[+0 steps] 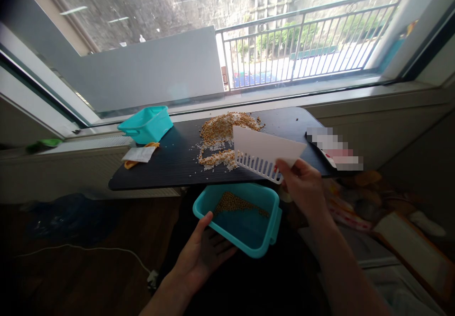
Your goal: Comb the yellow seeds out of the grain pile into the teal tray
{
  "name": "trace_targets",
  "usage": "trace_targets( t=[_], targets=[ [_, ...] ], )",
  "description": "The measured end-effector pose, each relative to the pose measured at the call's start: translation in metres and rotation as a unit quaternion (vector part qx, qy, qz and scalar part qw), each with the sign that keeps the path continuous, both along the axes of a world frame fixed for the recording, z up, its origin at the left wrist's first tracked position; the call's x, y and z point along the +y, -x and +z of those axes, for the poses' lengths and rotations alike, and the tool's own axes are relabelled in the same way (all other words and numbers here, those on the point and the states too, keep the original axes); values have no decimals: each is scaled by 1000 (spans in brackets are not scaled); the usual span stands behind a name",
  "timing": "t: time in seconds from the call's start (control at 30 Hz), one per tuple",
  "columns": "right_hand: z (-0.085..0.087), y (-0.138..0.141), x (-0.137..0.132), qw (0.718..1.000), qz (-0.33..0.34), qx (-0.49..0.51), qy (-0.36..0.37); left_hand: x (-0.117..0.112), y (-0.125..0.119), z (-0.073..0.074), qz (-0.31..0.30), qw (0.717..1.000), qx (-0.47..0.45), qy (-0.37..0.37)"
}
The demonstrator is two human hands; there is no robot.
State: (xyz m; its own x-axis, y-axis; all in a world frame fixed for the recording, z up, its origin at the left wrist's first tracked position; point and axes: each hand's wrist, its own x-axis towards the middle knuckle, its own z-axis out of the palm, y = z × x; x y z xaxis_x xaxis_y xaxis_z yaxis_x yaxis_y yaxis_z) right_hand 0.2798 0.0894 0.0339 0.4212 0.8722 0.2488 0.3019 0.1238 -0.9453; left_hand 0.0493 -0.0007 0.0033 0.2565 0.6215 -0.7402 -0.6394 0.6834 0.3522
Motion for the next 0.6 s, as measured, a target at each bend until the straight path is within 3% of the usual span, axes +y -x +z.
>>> trace_targets(
  t=[0.27,0.6],
  targets=[
    [4,-1,3,998,-2,53,27,0,-1,3,0,1000,0,0],
    [4,-3,2,999,25,31,30,2,-1,1,4,1000,-3,1]
  ],
)
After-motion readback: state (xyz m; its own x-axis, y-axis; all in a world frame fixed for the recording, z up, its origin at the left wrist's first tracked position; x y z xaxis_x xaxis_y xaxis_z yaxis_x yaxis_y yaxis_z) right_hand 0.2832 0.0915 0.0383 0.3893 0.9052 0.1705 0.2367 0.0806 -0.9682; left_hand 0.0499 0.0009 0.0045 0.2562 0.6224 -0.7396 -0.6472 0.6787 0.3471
